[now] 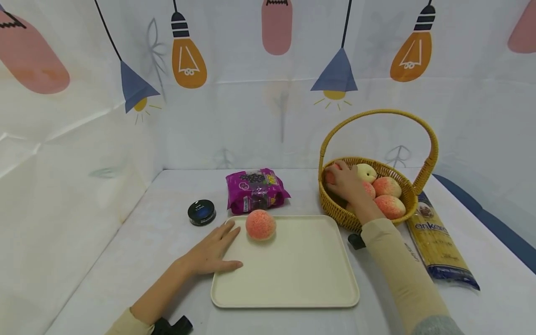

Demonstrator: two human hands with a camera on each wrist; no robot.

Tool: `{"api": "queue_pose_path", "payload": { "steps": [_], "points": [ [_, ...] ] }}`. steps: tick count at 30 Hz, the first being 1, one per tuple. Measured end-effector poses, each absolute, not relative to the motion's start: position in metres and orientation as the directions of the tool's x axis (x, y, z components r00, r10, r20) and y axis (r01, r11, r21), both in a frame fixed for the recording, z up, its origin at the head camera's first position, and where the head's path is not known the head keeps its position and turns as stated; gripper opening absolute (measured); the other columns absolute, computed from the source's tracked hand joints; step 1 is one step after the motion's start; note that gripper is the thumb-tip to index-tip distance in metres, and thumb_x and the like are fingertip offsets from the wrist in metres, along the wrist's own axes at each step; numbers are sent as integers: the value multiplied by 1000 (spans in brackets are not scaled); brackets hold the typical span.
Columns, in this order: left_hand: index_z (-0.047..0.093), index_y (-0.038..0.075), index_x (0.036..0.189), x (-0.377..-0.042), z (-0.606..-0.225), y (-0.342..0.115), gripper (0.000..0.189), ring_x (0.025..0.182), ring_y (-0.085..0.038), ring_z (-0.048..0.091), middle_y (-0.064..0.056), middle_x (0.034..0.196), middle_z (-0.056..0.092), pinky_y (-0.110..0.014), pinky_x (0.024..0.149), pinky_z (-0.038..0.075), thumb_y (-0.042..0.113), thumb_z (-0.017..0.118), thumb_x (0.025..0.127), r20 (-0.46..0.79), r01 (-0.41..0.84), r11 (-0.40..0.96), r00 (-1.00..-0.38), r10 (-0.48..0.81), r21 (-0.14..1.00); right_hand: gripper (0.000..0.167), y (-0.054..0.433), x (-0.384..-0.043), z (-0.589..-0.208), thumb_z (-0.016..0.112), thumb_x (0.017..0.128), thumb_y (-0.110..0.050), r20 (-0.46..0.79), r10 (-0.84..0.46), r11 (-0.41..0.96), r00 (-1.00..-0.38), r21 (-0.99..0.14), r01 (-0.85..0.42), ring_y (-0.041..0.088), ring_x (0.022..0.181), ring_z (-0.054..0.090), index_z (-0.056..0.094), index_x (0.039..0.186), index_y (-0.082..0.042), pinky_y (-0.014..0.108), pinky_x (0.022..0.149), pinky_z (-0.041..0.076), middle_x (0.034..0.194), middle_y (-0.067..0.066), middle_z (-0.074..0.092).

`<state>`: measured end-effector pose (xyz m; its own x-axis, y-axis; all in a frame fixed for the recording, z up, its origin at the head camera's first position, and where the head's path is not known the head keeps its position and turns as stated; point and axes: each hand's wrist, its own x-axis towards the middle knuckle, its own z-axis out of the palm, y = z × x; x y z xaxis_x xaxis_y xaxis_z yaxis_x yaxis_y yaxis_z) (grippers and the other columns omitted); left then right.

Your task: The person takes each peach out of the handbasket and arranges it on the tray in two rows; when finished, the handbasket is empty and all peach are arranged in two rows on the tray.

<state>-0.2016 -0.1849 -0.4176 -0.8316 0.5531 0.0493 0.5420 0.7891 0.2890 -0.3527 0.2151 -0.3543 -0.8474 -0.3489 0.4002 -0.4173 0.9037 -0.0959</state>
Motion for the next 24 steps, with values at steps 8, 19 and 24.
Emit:
{"api": "queue_pose_path", "payload": {
  "steps": [8,19,24],
  "points": [
    [29,4,143,-201,-419,-188,94,136,-34,17,-18,149,17,-48,107,19,66,53,77,73,551,783,-828,556,289,35,209,-352,-352,64,80,-18,481,-355,895,-802,-74,-440,40,111,41,58,112,-3,59,84,28,122,28,43],
    [31,4,142,-197,-423,-188,93,135,-34,19,-18,149,18,-49,106,21,67,52,78,84,566,774,-819,568,283,43,206,-331,-356,64,79,-24,473,-315,914,-823,-81,-397,54,100,42,54,115,-3,62,87,29,123,26,43],
    [31,3,142,-197,-419,-186,92,135,-34,19,-18,149,18,-49,106,20,66,53,78,92,560,775,-823,560,291,36,205,-326,-354,66,79,-22,551,-321,905,-770,-62,-422,53,97,44,57,109,-5,59,81,33,121,26,46]
  ]
}}
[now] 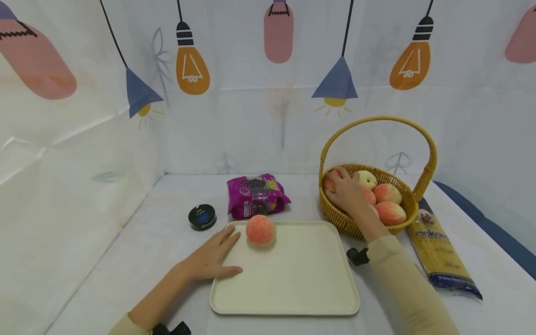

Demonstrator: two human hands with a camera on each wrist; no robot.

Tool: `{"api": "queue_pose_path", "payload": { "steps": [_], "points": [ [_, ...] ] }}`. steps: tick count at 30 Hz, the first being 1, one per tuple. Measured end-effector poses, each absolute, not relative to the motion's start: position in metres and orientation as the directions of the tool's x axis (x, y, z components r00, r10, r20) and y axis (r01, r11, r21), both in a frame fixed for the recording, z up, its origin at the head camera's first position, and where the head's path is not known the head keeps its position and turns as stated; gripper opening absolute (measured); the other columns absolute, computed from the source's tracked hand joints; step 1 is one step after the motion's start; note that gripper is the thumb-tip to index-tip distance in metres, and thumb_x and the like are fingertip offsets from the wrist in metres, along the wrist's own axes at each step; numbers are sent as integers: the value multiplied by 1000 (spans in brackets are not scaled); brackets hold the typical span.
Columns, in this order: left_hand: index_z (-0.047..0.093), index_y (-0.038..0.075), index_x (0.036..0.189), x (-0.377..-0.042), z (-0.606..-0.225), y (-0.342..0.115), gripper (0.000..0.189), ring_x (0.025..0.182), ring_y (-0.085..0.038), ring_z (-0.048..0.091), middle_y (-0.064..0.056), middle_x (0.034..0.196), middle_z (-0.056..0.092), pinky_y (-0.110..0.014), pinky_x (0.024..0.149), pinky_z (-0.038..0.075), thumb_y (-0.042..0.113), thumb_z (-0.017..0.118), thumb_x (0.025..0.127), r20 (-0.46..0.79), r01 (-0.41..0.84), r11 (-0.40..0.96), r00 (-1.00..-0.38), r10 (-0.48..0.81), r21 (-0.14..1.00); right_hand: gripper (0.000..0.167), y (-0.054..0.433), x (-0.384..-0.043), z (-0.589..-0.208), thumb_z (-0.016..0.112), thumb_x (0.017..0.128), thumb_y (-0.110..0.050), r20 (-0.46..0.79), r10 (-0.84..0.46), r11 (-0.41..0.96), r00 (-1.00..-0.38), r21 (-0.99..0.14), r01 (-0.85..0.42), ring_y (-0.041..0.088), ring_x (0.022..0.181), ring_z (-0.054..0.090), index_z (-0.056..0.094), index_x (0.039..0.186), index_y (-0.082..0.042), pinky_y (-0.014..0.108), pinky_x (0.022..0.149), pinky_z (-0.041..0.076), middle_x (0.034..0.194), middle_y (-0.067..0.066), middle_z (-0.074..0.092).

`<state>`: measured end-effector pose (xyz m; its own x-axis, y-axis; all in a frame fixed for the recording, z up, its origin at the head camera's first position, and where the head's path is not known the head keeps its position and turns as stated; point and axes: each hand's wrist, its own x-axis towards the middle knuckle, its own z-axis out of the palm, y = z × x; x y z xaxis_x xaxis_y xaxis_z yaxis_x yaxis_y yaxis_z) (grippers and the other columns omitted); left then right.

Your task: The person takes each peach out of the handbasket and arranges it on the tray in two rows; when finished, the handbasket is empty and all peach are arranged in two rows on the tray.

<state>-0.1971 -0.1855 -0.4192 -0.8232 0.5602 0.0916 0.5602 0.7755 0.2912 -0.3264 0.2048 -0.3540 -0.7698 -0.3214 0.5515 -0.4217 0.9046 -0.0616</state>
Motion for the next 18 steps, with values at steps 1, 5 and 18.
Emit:
{"api": "queue_pose_path", "payload": {
  "steps": [1,5,18],
  "points": [
    [31,3,142,-197,-419,-185,92,135,-34,19,-19,149,19,-49,106,20,65,53,78,94,562,774,-822,561,294,35,205,-325,-354,66,79,-22,567,-323,901,-758,-61,-429,53,97,45,58,108,-5,58,80,33,120,26,47],
    [31,2,142,-199,-418,-184,92,135,-35,19,-19,149,19,-49,106,20,64,54,78,94,565,773,-820,565,287,32,204,-321,-354,63,81,-20,604,-339,883,-721,-61,-466,51,101,46,59,108,-3,61,83,29,121,27,47],
    [29,4,143,-201,-421,-186,94,136,-32,17,-17,150,16,-46,107,18,67,53,77,79,561,779,-822,564,281,29,208,-304,-350,70,80,-17,689,-294,847,-662,-134,-514,56,95,43,64,107,-9,60,65,42,130,27,41]
  ]
}}
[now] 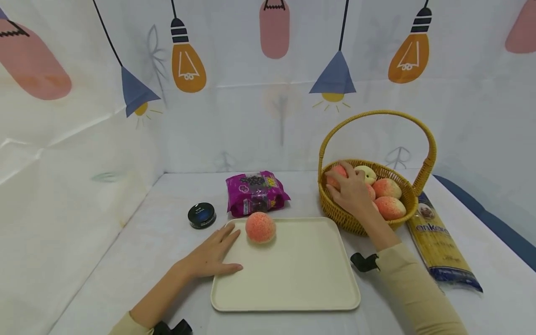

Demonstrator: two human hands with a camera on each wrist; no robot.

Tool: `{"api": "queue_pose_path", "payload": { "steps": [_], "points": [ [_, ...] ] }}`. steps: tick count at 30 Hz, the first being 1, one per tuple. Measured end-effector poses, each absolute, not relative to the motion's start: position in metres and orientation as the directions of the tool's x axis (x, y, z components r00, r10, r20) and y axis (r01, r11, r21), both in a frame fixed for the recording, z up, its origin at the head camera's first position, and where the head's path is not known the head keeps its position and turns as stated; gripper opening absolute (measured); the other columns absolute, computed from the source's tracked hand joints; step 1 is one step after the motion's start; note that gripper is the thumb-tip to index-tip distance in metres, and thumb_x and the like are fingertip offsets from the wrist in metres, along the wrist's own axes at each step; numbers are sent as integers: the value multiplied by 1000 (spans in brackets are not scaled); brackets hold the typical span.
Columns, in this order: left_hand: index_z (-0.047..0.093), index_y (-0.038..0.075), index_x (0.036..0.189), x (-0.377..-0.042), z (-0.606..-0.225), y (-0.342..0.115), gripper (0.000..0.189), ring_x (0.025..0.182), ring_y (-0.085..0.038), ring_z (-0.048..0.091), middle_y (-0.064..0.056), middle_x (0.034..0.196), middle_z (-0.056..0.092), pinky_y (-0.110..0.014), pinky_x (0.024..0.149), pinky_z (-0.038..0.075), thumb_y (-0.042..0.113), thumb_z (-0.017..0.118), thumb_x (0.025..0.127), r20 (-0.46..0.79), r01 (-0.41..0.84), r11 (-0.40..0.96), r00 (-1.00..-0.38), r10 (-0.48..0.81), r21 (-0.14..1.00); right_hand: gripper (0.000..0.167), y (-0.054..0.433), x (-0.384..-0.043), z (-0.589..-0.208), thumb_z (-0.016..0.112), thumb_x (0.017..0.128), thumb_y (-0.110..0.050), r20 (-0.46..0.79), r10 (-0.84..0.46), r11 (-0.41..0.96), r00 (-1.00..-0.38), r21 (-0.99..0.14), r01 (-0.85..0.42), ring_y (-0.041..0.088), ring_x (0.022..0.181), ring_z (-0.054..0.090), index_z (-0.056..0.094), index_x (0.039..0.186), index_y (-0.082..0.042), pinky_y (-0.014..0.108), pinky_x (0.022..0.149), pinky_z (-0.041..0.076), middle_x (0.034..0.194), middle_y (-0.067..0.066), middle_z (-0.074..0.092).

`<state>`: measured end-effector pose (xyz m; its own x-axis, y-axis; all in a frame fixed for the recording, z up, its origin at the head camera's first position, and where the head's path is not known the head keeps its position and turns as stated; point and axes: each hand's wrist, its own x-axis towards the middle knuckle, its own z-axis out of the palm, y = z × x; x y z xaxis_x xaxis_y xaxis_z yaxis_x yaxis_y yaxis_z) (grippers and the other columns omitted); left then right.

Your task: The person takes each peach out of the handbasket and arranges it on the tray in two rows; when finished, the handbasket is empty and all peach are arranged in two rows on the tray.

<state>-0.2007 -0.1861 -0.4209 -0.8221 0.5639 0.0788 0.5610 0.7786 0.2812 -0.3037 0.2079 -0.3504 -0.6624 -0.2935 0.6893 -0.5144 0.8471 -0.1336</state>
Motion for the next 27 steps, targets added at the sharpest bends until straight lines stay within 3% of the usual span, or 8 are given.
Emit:
{"api": "queue_pose_path", "payload": {
  "steps": [2,6,11,17,23,27],
  "points": [
    [29,3,143,-201,-420,-187,94,135,-33,18,-18,149,17,-47,107,19,66,54,77,86,561,779,-823,562,282,29,207,-302,-349,72,78,-15,723,-302,825,-621,-127,-550,55,94,43,65,105,-10,58,63,42,128,27,42],
    [31,2,142,-200,-418,-187,93,134,-35,19,-20,148,19,-50,106,21,64,55,78,93,566,773,-820,565,289,29,203,-298,-347,74,75,-11,767,-339,777,-545,-99,-622,51,103,44,65,103,-9,59,73,36,126,29,44],
    [30,2,142,-201,-417,-185,93,135,-35,19,-20,148,18,-50,106,20,65,54,78,82,563,772,-820,567,294,30,197,-290,-344,75,72,-10,796,-376,739,-474,-51,-671,49,102,47,65,101,-10,58,74,36,124,30,46],
    [30,3,142,-202,-417,-185,93,134,-35,19,-19,149,18,-50,105,22,65,55,77,87,563,771,-820,566,297,30,187,-281,-339,73,75,-9,779,-408,687,-476,-81,-722,49,107,44,66,103,-13,58,79,39,129,27,44],
    [30,4,143,-202,-419,-186,94,135,-35,19,-18,149,18,-50,105,22,65,55,77,87,562,768,-821,565,307,30,177,-274,-338,72,77,-10,734,-486,607,-475,-109,-787,44,114,42,65,105,-16,54,86,35,131,24,43],
    [30,4,143,-202,-419,-186,94,135,-35,18,-18,149,17,-50,106,21,65,55,77,86,561,768,-821,565,310,31,170,-271,-339,73,77,-11,706,-543,564,-456,-96,-820,41,111,45,65,106,-16,52,83,38,131,23,44]
  ]
}}
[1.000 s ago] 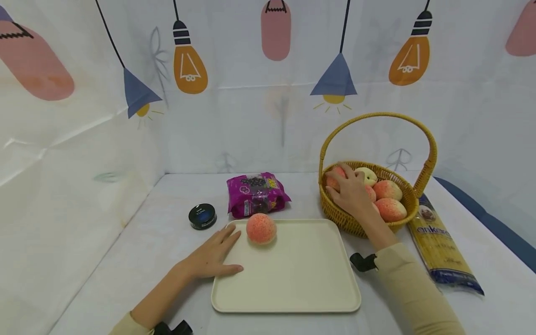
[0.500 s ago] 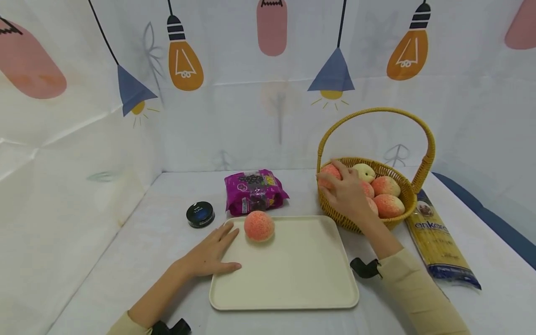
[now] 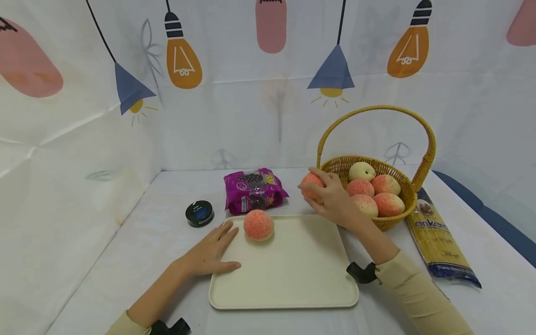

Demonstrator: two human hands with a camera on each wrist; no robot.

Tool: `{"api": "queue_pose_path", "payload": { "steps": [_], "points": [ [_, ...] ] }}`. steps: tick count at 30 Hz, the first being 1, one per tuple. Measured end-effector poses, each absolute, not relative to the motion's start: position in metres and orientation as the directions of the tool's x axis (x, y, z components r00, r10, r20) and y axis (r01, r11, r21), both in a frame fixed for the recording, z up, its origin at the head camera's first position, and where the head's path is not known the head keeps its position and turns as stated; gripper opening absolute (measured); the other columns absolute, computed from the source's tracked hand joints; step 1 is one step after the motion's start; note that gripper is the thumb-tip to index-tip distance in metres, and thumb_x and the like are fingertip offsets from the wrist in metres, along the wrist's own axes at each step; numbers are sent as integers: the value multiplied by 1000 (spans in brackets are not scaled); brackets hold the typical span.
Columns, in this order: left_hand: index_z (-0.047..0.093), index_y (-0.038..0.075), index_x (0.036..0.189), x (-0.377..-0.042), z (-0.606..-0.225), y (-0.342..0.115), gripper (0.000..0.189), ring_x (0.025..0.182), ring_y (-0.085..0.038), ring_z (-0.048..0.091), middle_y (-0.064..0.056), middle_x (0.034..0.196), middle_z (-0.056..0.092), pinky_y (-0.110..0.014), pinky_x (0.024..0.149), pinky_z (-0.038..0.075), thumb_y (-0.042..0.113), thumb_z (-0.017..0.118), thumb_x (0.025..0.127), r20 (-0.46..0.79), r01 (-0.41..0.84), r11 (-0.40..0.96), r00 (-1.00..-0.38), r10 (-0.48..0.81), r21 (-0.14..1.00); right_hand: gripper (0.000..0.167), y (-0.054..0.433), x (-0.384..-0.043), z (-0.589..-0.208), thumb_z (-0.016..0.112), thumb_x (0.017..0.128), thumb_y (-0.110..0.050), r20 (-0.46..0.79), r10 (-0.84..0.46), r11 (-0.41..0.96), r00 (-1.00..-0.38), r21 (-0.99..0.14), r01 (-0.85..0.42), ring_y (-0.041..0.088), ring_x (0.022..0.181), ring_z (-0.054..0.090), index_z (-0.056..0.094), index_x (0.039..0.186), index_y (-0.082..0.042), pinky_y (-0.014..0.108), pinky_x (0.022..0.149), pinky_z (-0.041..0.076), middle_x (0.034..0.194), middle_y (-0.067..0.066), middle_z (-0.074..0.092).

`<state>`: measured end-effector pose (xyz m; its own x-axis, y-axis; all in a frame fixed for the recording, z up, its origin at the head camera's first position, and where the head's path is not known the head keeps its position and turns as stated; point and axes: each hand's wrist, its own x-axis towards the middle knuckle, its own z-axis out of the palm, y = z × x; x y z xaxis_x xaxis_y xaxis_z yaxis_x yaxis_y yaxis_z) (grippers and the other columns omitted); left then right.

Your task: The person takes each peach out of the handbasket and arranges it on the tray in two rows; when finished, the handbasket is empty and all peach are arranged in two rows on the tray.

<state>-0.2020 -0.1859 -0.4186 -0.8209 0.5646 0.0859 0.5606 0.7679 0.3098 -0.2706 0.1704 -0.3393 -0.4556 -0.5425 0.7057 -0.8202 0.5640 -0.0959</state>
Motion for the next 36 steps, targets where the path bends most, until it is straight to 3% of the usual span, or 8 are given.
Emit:
{"api": "queue_pose_path", "payload": {
  "steps": [5,15,26,36],
  "points": [
    [31,1,142,-202,-416,-185,93,134,-36,19,-20,148,19,-51,105,22,64,55,78,90,568,766,-817,570,302,31,162,-270,-346,74,75,-12,654,-611,529,-446,-81,-845,43,104,48,66,105,-17,51,82,41,128,23,46],
    [30,2,142,-203,-417,-185,93,135,-35,18,-20,149,17,-51,105,22,65,54,78,77,566,771,-818,570,291,27,148,-266,-359,72,79,-19,453,-693,564,-561,-144,-813,34,99,46,66,105,-24,42,74,48,131,15,47],
    [31,2,142,-201,-414,-185,92,134,-36,20,-21,148,19,-51,105,23,64,55,78,85,573,763,-813,577,299,26,139,-262,-365,72,77,-17,380,-755,520,-534,-147,-841,34,95,47,65,102,-18,41,75,43,129,16,49],
    [31,1,141,-200,-415,-186,92,134,-37,20,-21,148,19,-51,105,23,63,56,77,95,578,758,-809,580,303,26,136,-260,-368,71,78,-19,323,-811,458,-487,-166,-873,35,102,50,65,103,-17,42,82,38,129,19,48]
  ]
}}
